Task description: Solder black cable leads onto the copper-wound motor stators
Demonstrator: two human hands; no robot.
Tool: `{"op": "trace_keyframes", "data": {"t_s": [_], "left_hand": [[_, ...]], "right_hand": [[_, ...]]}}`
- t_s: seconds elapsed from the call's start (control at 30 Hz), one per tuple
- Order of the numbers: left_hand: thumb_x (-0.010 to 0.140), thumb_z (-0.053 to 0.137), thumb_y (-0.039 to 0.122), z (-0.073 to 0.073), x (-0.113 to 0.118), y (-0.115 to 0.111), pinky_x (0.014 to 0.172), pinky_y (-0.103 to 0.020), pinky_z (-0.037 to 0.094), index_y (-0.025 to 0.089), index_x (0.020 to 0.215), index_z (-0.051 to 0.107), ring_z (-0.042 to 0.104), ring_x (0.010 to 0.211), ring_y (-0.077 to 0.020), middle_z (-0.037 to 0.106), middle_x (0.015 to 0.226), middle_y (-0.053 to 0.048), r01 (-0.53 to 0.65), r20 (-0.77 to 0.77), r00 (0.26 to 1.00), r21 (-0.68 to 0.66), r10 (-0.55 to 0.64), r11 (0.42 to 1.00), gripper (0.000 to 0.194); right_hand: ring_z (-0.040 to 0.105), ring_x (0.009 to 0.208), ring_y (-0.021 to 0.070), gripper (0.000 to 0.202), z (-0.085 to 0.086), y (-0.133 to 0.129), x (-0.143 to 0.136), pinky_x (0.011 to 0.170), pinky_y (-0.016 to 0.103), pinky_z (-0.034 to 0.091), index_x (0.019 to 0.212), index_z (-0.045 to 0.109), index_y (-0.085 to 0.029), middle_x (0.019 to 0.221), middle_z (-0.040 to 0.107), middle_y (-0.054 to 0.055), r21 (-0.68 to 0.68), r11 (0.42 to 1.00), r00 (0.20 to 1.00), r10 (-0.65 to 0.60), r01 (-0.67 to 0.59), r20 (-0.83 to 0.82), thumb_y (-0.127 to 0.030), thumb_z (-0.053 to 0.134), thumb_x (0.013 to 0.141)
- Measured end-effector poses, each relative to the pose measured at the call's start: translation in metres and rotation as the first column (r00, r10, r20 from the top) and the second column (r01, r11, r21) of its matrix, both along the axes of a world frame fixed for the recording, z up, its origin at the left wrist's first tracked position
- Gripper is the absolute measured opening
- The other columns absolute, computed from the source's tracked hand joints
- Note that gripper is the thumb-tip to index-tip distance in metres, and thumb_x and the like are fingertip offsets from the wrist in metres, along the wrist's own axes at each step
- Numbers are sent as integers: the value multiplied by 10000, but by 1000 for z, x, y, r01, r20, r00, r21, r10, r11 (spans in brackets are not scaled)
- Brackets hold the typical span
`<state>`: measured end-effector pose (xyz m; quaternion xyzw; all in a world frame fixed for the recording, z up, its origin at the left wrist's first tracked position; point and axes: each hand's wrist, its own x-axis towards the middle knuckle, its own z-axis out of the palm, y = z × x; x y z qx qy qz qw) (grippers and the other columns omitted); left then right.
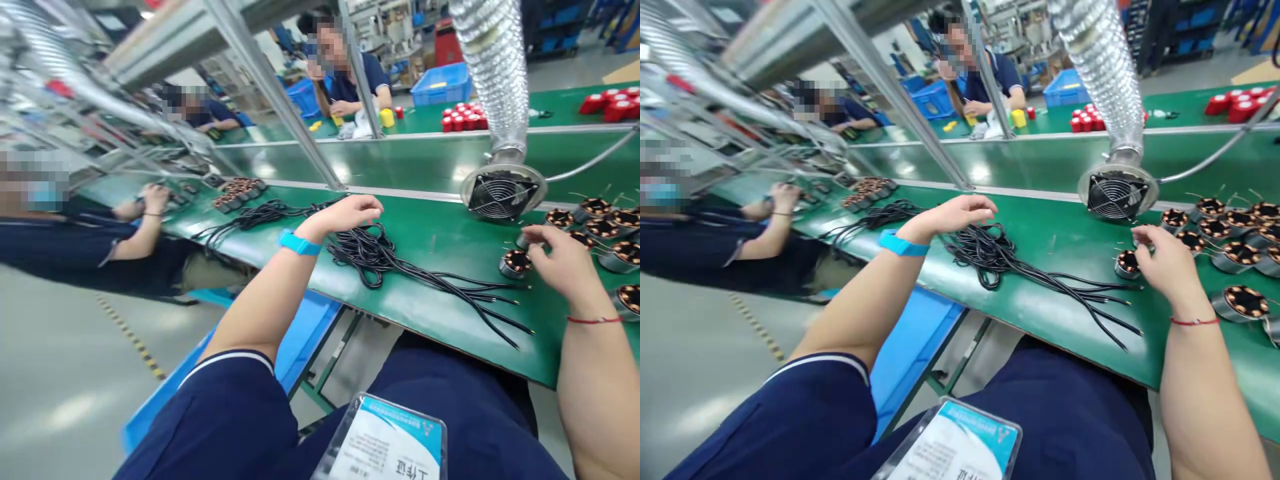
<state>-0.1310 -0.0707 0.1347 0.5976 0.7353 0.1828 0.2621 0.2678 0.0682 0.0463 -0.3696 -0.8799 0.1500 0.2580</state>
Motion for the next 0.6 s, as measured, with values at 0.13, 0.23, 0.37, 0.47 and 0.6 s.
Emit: {"op": "trace_keyframes", "data": {"t_s": [0.13, 0.23, 0.37, 0.47, 0.6], "left_hand": [[869, 462, 370, -8, -45, -59, 766, -301, 475, 132, 1027, 626, 629, 861, -204, 683, 970, -100, -108, -242, 965, -26, 99, 994, 330], [831, 501, 304, -25, -61, -74, 922, -372, 453, 109, 1118, 603, 595, 1063, -266, 641, 1159, -159, -120, -310, 943, 11, 118, 993, 361], [718, 531, 118, -47, -68, -56, 1131, -442, 274, 159, 1313, 500, 346, 1384, -301, 415, 1484, -143, -35, -363, 931, 17, 39, 999, 598], [668, 494, 43, -57, -70, -32, 1160, -501, 186, 196, 1370, 457, 205, 1455, -322, 313, 1559, -111, 90, -427, 893, -144, -144, 985, 720], [711, 493, 87, -58, -75, -15, 1065, -476, 314, 157, 1275, 547, 481, 1221, -312, 555, 1304, -155, 271, -523, 734, -361, -434, 892, 571]], "right_hand": [[677, 868, 291, 226, 7, -17, -16, 768, 429, 550, 1089, 591, -274, 1055, 688, 127, 88, 996, 998, 25, -19, -58, -302, 450, 914], [678, 858, 256, 218, -6, -40, -43, 767, 403, 561, 1046, 608, -248, 986, 697, 84, 88, 984, 988, 157, -157, 15, -301, 443, 913], [632, 952, 248, 334, -35, -69, -73, 852, 397, 532, 1153, 591, -182, 1037, 660, 92, -8, 954, 926, 293, -300, 238, -330, 514, 864], [593, 912, 241, 256, -45, -85, -79, 836, 394, 504, 1070, 614, -192, 984, 633, 87, -57, 962, 900, 270, -267, 342, -308, 514, 865], [582, 917, 223, 200, -41, -102, -74, 821, 377, 494, 1013, 607, -212, 984, 619, 74, -210, 952, 864, 294, -225, 409, -295, 456, 910]]}}
